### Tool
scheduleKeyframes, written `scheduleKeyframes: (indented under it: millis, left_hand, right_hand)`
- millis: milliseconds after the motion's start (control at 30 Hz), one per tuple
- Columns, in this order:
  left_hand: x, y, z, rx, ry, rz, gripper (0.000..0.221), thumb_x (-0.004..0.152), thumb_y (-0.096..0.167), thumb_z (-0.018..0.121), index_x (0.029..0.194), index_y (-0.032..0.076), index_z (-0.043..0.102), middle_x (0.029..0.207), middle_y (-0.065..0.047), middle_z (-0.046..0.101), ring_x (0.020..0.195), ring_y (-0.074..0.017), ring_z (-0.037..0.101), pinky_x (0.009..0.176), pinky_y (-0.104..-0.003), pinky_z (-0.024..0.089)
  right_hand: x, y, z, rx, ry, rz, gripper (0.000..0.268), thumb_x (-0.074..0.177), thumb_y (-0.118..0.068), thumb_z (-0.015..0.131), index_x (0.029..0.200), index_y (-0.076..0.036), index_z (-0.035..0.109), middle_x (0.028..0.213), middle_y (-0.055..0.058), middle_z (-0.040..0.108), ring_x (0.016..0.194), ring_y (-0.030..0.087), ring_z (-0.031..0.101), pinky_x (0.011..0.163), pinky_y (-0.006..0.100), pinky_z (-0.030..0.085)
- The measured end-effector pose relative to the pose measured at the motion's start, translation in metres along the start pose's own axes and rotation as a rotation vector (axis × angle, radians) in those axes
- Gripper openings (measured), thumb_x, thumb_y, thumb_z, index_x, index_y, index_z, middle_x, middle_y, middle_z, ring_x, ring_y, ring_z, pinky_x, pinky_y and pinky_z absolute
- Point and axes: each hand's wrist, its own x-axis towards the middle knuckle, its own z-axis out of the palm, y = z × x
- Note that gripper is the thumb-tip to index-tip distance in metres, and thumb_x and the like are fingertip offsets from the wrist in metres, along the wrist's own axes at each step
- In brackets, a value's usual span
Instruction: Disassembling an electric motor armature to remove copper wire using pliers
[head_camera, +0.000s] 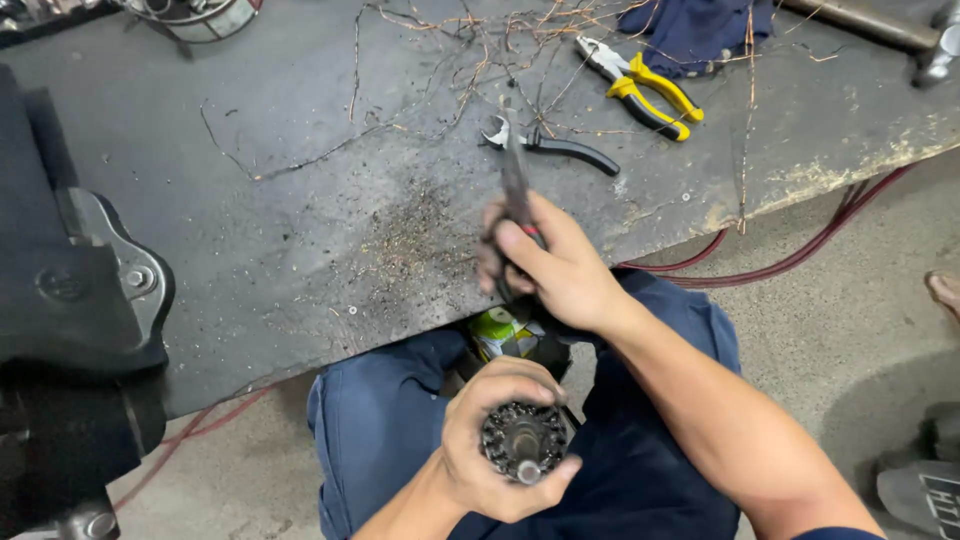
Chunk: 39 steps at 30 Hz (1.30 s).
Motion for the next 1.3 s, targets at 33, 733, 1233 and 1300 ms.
scheduleKeyframes:
  millis: [33,733,1233,1300]
  left_hand:
    - [0.001,0.000,-0.002,-0.002,0.010,-0.004,0.047,0.073,0.013,0.078,0.112,0.003,0.055,0.102,-0.014,0.066,0.089,-0.0269,0.069,0.084,-0.037,0.061]
    - [0.011,-0.006,-0.013,0.099,0.057,0.135,0.052,0.061,0.003,0.080,0.106,0.013,0.056,0.100,-0.003,0.071,0.095,-0.0244,0.069,0.090,-0.038,0.060]
    - [0.018,-0.002,0.002,-0.038,0.147,0.060,0.050,0.072,0.007,0.075,0.116,0.005,0.052,0.108,-0.012,0.063,0.094,-0.0232,0.067,0.088,-0.035,0.059]
    - [0.019,-0.004,0.005,-0.069,0.170,0.044,0.049,0.075,0.010,0.074,0.119,0.006,0.052,0.109,-0.011,0.065,0.096,-0.0227,0.067,0.091,-0.035,0.059]
  right_hand:
    - [-0.015,-0.003,0.000,-0.002,-0.004,0.010,0.013,0.105,-0.014,0.051,0.113,-0.004,0.051,0.078,0.005,0.056,0.061,0.010,0.048,0.063,0.025,0.049]
    - [-0.057,0.007,-0.012,-0.526,-0.269,-0.625,0.052,0.066,-0.038,0.091,0.095,-0.005,0.063,0.085,0.004,0.068,0.078,0.020,0.067,0.072,0.033,0.059]
    - [-0.056,0.016,-0.024,-0.459,-0.263,-0.553,0.049,0.079,-0.042,0.083,0.102,-0.007,0.057,0.088,0.003,0.064,0.081,0.019,0.066,0.073,0.031,0.058]
    - [-0.058,0.019,-0.029,-0.403,-0.239,-0.510,0.052,0.079,-0.042,0.085,0.107,-0.008,0.056,0.095,0.005,0.064,0.089,0.020,0.066,0.081,0.034,0.059]
